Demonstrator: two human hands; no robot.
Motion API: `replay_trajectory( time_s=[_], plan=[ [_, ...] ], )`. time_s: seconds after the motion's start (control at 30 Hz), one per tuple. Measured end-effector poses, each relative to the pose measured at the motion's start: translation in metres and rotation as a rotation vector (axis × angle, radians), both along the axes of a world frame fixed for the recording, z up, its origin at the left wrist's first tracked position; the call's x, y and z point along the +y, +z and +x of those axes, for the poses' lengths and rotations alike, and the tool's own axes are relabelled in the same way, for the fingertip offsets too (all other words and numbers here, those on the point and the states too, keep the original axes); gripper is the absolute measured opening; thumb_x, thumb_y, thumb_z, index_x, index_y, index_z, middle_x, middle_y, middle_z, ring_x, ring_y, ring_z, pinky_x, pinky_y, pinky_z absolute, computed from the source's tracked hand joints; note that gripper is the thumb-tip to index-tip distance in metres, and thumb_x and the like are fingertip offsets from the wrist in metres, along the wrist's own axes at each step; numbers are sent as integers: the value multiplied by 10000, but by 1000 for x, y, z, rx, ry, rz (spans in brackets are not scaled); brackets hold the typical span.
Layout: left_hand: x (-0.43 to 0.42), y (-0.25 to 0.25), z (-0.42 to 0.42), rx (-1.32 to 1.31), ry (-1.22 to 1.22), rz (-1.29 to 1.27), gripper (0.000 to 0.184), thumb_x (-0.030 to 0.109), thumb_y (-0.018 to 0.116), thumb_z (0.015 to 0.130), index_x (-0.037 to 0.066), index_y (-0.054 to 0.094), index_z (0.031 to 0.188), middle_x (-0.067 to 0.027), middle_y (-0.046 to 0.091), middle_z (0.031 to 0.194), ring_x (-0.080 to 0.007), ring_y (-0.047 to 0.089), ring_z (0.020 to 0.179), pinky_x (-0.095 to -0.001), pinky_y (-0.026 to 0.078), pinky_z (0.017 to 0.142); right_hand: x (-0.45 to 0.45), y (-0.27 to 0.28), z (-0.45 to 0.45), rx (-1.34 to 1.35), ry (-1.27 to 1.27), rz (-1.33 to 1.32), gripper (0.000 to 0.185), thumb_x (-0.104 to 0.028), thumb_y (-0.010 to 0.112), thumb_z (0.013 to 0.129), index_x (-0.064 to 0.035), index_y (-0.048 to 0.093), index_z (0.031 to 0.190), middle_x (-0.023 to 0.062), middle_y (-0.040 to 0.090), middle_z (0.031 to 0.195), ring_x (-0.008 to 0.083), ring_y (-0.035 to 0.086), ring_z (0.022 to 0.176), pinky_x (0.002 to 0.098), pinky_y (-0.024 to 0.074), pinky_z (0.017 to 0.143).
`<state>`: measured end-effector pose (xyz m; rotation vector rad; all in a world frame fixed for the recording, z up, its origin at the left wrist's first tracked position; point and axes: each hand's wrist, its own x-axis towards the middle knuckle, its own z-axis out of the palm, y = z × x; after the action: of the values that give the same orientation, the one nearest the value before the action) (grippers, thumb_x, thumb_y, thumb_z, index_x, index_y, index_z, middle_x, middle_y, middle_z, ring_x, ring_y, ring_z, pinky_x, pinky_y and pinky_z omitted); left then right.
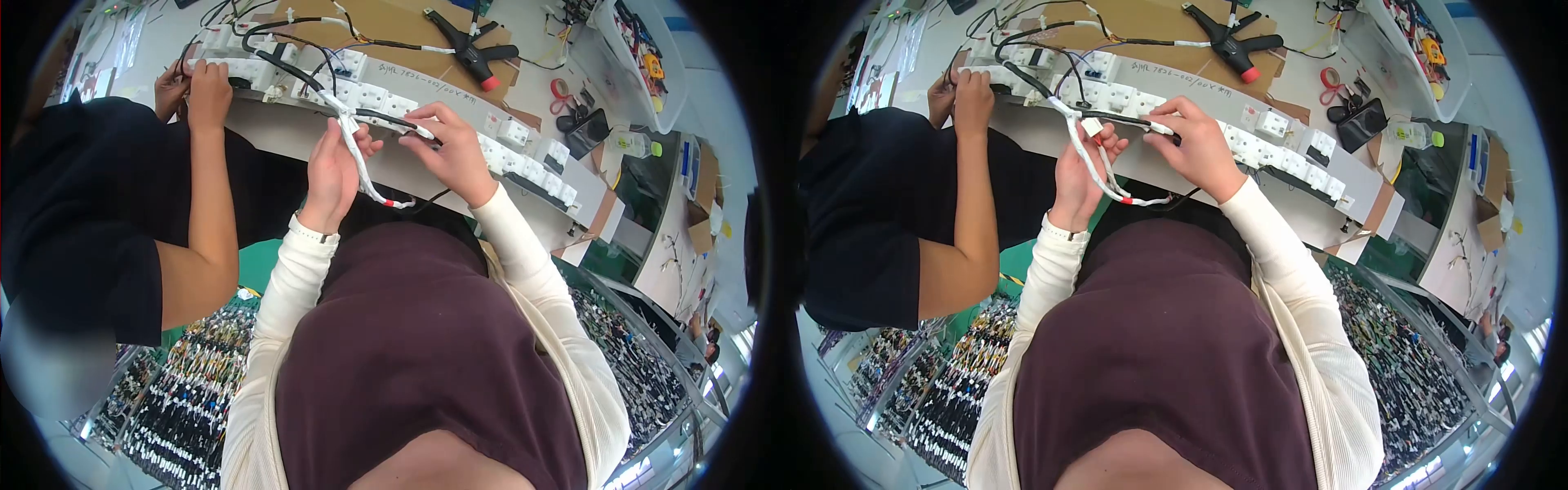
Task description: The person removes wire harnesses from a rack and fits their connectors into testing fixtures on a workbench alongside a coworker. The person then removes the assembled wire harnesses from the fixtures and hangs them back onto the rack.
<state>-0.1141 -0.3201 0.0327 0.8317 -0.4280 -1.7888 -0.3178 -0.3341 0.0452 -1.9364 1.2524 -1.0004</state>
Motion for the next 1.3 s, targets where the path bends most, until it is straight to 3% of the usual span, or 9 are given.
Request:
replay_trajectory(
  time_s=[0.2, 0.33, 0.43, 0.47, 0.53, 0.67, 0.8, 1.13, 1.3],
  plan=[
    [4, -16, -1, 83, 128, 69, 191, 170, 531, 1042, -4, 570, 1110, -78, 615, 1024, -147, 608, 911, -369, 543, 930, -1, -17, 20, 257, -132, -286, 243, -88, 829, 705, -98, 741, 932, 21, 648, 868, 206, 655, 715, 315, 539, 622],
    [3, -22, -4, -195, 106, 85, 191, 96, 576, 1001, -19, 573, 1153, -107, 673, 1021, -157, 638, 821, -322, 563, 858, 1, -12, 26, 247, -156, -256, 241, -97, 828, 684, -99, 736, 907, 25, 637, 859, 208, 653, 697, 324, 537, 614],
    [2, -16, -5, -907, 92, -163, 238, 128, 706, 923, -34, 640, 1085, -103, 716, 916, -166, 645, 710, -289, 493, 610, 1, -6, 24, 232, -142, -194, 217, -99, 822, 712, -81, 733, 910, 29, 648, 871, 215, 660, 700, 323, 538, 618],
    [0, -11, -4, -907, 89, -166, 238, 128, 706, 923, -34, 640, 1085, -103, 716, 916, -166, 645, 710, -289, 493, 610, 1, -5, 22, 214, -122, -164, 206, -102, 819, 727, -72, 729, 910, 31, 653, 880, 221, 661, 698, 324, 539, 620],
    [-3, 5, 0, -1548, 167, -636, 133, 104, 729, 881, 19, 694, 977, -101, 669, 830, -290, 672, 716, -374, 502, 608, 0, -5, 20, 197, -107, -130, 195, -105, 815, 742, -62, 725, 910, 34, 659, 890, 227, 662, 696, 324, 539, 622],
    [-16, 36, -10, -1856, -99, -528, 117, 168, 655, 898, 78, 713, 945, -120, 668, 865, -354, 664, 756, -428, 521, 647, 0, -8, 20, 162, -137, -103, 168, -111, 813, 756, -38, 716, 874, 40, 665, 910, 240, 656, 703, 332, 533, 626],
    [-47, 51, -18, -2051, -411, -584, 134, 183, 688, 837, 73, 748, 884, -158, 686, 812, -372, 667, 749, -459, 532, 650, -6, 1, 20, 220, -170, -133, 146, -99, 817, 726, -35, 713, 806, 33, 652, 854, 254, 606, 774, 359, 509, 675],
    [-85, 60, -23, -1986, -565, -700, 157, 134, 622, 815, 2, 669, 744, -208, 664, 736, -414, 671, 743, -476, 539, 650, -17, 5, 19, 224, -206, -77, 151, -107, 833, 660, -51, 696, 689, 51, 617, 710, 260, 561, 814, 399, 459, 725],
    [-87, 55, -20, -1908, -655, -510, 252, 176, 731, 760, -12, 584, 838, -193, 659, 741, -434, 661, 745, -478, 530, 637, -22, 12, 13, 202, -264, 17, 307, -124, 843, 649, -61, 605, 831, 80, 617, 947, 284, 564, 896, 430, 436, 798]
  ],
)
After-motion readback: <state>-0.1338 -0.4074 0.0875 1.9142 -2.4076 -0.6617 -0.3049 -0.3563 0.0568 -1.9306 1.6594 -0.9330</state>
